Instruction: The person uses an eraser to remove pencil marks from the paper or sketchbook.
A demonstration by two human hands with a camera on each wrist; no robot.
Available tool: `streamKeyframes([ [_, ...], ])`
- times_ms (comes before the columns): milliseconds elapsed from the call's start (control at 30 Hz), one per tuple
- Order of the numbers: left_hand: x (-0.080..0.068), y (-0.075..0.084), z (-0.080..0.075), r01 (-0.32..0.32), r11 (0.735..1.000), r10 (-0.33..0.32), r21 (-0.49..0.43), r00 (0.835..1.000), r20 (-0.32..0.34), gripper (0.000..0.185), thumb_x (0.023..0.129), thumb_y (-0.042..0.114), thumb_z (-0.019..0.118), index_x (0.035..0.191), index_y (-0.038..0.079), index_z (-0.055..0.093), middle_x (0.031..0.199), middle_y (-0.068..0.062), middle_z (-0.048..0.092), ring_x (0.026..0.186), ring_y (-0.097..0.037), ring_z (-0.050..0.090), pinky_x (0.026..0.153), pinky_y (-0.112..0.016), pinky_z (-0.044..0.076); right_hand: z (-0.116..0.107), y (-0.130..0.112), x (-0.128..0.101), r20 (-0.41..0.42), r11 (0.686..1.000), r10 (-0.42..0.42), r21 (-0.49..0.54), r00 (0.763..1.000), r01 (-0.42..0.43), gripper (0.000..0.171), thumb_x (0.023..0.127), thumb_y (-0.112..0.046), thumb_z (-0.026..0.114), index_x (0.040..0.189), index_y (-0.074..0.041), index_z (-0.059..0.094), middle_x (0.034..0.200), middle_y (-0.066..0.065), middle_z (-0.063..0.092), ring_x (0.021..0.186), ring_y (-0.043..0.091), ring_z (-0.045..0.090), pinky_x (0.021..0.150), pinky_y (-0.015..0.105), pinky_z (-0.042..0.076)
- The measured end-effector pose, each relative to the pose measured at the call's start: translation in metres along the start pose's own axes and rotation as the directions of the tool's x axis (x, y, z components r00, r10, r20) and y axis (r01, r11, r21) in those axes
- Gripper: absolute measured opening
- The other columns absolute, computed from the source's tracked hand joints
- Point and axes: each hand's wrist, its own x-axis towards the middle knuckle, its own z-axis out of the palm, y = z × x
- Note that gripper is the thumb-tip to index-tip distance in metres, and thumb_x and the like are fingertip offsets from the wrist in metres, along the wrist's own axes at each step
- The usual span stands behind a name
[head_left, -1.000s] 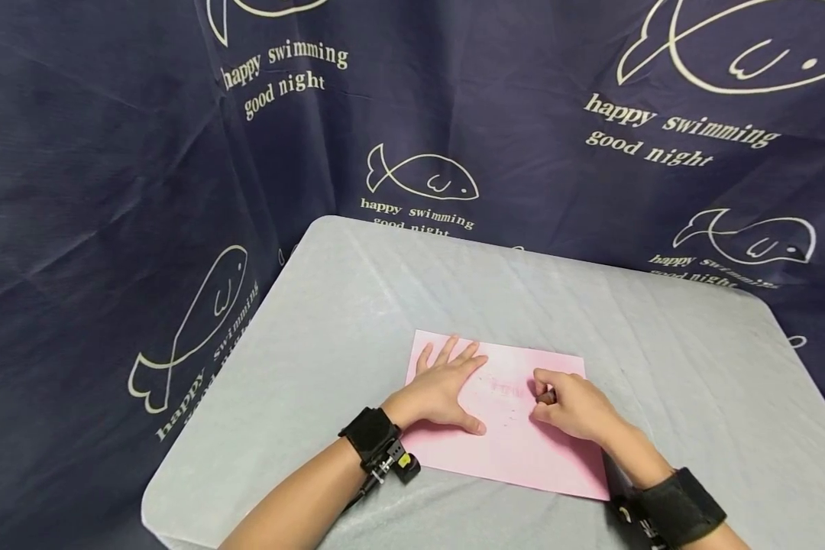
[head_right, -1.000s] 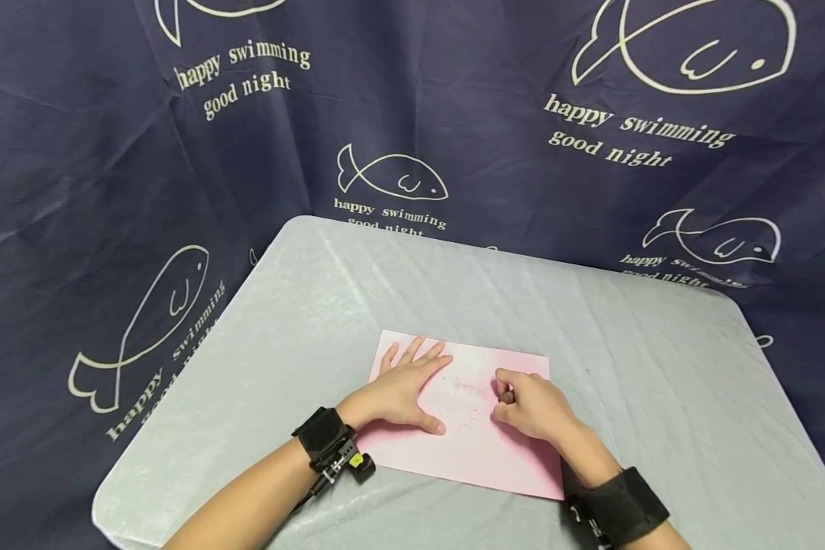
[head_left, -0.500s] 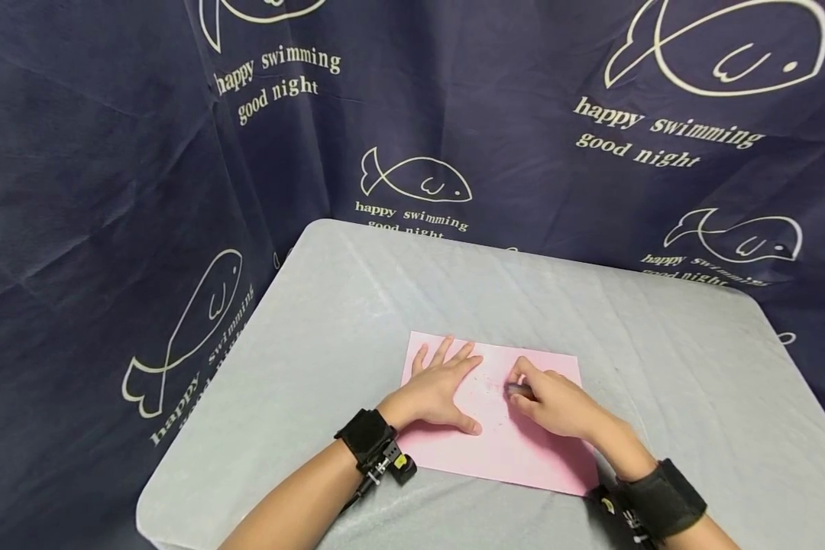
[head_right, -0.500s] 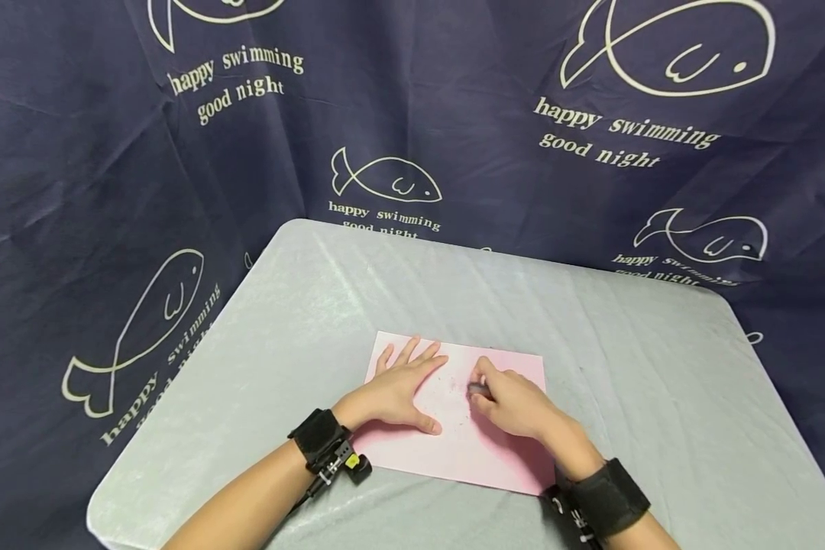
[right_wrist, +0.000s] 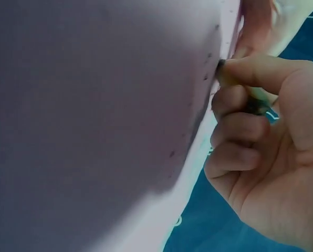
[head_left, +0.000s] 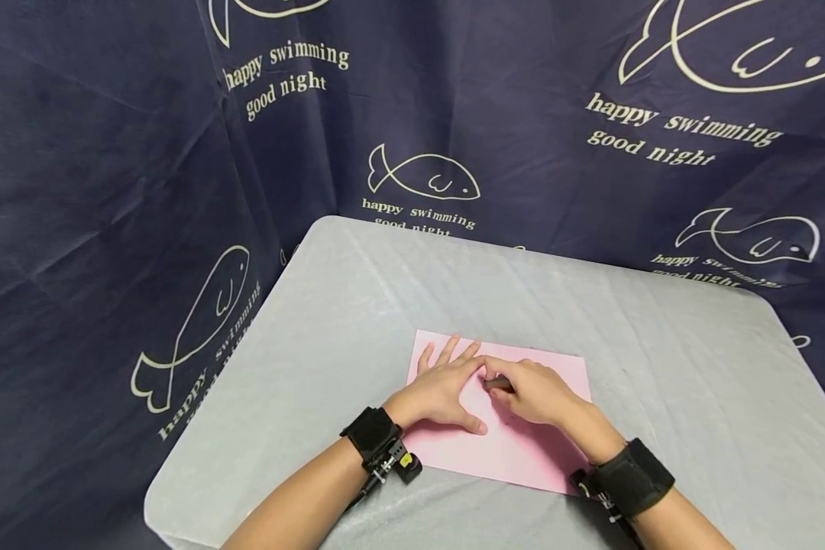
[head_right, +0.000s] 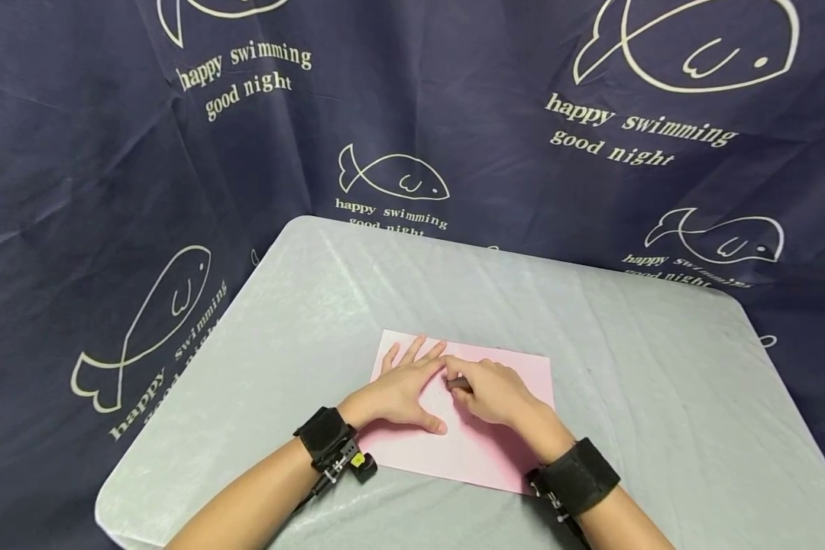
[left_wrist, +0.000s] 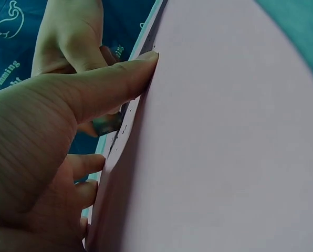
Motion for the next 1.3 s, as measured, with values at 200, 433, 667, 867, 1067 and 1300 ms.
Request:
streamKeyframes([
  [200,0.001,0.002,0.0,-0.001,1.0,0.001,0.018,1.0,0.005,0.114,0.069,0.064,0.084,0.162,0.028,0.029,0.173,0.005,0.011,0.161,-0.026,-0.003,0.125,-0.061,-0.001,-0.004,0.01,-0.014,-0.009,0.997,0.069,0.039,0.998,-0.068,0.027,0.084,-0.013,0.077,0.089,-0.029,0.056,0.063,-0.013,0.034,0.062,0.007,0.04,0.057,0.026,0.034],
  [433,0.0,0.002,-0.001,0.005,0.999,-0.005,0.037,1.0,-0.006,0.115,0.068,0.064,0.085,0.162,0.028,0.029,0.173,0.005,0.012,0.161,-0.026,-0.002,0.125,-0.061,0.0,-0.011,0.025,-0.035,-0.03,0.991,0.128,0.049,0.991,-0.126,0.034,0.077,-0.009,0.079,0.079,-0.029,0.052,0.061,-0.017,0.03,0.058,0.001,0.032,0.055,0.023,0.023],
  [667,0.0,0.001,-0.003,0.009,0.999,-0.009,0.032,1.0,-0.005,0.115,0.068,0.064,0.085,0.162,0.028,0.029,0.173,0.005,0.012,0.161,-0.026,-0.003,0.125,-0.061,-0.001,-0.016,0.026,-0.037,-0.014,0.992,0.123,-0.038,0.992,-0.124,0.033,0.072,-0.01,0.078,0.077,-0.026,0.05,0.059,-0.017,0.034,0.055,0.002,0.031,0.052,0.024,0.02],
  [867,-0.001,-0.001,-0.002,0.023,0.999,-0.024,0.027,1.0,0.005,0.116,0.068,0.064,0.085,0.162,0.028,0.029,0.173,0.005,0.011,0.161,-0.026,-0.004,0.125,-0.061,-0.002,-0.015,0.018,-0.027,-0.026,0.992,0.094,-0.085,0.995,-0.096,0.024,0.079,-0.013,0.075,0.085,-0.024,0.054,0.06,-0.016,0.04,0.058,0.003,0.04,0.054,0.024,0.031],
  [1067,0.0,-0.001,-0.001,0.013,1.0,-0.013,0.016,1.0,0.006,0.115,0.069,0.064,0.085,0.162,0.027,0.029,0.173,0.005,0.012,0.161,-0.027,-0.003,0.125,-0.062,-0.001,-0.006,0.007,-0.012,-0.047,0.999,-0.018,0.031,0.999,0.02,0.022,0.09,-0.01,0.071,0.104,-0.016,0.055,0.069,-0.015,0.056,0.061,0.001,0.045,0.061,0.024,0.04],
  [1300,0.001,-0.001,0.0,0.006,1.0,-0.006,0.016,1.0,-0.001,0.114,0.068,0.065,0.085,0.162,0.031,0.029,0.173,0.005,0.012,0.161,-0.026,-0.002,0.125,-0.062,-0.001,0.001,0.004,0.002,-0.065,0.999,-0.046,-0.003,0.997,0.046,0.019,0.092,-0.013,0.072,0.098,-0.02,0.055,0.071,-0.014,0.057,0.063,0.002,0.047,0.058,0.024,0.04],
])
